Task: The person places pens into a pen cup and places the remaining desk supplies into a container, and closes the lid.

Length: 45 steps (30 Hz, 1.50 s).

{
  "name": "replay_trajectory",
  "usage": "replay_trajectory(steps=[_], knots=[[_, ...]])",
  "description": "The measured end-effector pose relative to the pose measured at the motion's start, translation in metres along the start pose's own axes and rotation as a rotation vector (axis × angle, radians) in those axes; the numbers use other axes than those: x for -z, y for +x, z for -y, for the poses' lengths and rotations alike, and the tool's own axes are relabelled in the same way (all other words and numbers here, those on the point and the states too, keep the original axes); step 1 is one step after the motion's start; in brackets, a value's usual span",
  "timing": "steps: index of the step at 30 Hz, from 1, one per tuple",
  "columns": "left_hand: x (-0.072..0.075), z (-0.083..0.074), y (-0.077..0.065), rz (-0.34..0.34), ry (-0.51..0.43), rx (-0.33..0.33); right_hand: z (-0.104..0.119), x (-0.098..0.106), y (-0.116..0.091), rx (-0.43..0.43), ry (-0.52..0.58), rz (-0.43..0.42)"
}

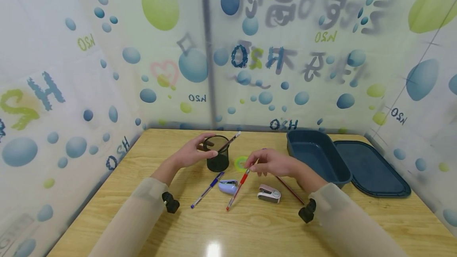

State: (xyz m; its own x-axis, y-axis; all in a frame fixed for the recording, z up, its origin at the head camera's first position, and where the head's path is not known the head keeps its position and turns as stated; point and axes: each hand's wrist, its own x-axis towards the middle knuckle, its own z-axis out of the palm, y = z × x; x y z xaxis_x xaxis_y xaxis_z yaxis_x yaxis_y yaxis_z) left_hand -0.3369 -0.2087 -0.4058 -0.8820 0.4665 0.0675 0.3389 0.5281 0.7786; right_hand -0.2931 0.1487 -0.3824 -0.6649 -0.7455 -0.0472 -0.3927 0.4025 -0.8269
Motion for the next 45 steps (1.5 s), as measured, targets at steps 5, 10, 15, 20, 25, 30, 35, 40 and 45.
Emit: replay_trajectory(steps=[5, 10, 15, 20, 25, 30, 35, 40, 45], knots=[[0.0, 0.0, -0.001, 0.002, -0.001, 0.004, 0.014, 0.004, -0.007, -0.007, 0.004, -0.053], [0.0, 0.0, -0.001, 0.004, -0.002, 0.004, 0.025, 0.009, -0.012, -0.008, -0.005, -0.127], [0.001, -0.002, -0.001, 0.002, -0.001, 0.007, 0.031, 0.016, -0.013, -0.035, 0.046, -0.212], [0.001, -0.001, -0.001, 0.0, 0.0, 0.005, 0.037, 0.023, -0.011, 0.002, 0.061, -0.324], [0.0, 0.0, 0.0, 0.0, -0.001, 0.014, 0.041, 0.03, -0.009, 0.042, 0.041, -0.431], [-0.001, 0.001, 0.0, 0.001, -0.008, 0.021, 0.045, 0.031, -0.004, 0.054, 0.044, -0.514], [0.0, -0.001, -0.001, -0.004, -0.005, 0.025, 0.043, 0.03, 0.003, 0.077, 0.045, -0.559], [0.0, -0.001, -0.001, -0.002, -0.005, 0.028, 0.038, 0.026, 0.009, 0.076, 0.0, -0.578], [0.0, 0.0, 0.0, 0.0, -0.004, 0.025, 0.035, 0.023, 0.015, 0.066, -0.042, -0.588]])
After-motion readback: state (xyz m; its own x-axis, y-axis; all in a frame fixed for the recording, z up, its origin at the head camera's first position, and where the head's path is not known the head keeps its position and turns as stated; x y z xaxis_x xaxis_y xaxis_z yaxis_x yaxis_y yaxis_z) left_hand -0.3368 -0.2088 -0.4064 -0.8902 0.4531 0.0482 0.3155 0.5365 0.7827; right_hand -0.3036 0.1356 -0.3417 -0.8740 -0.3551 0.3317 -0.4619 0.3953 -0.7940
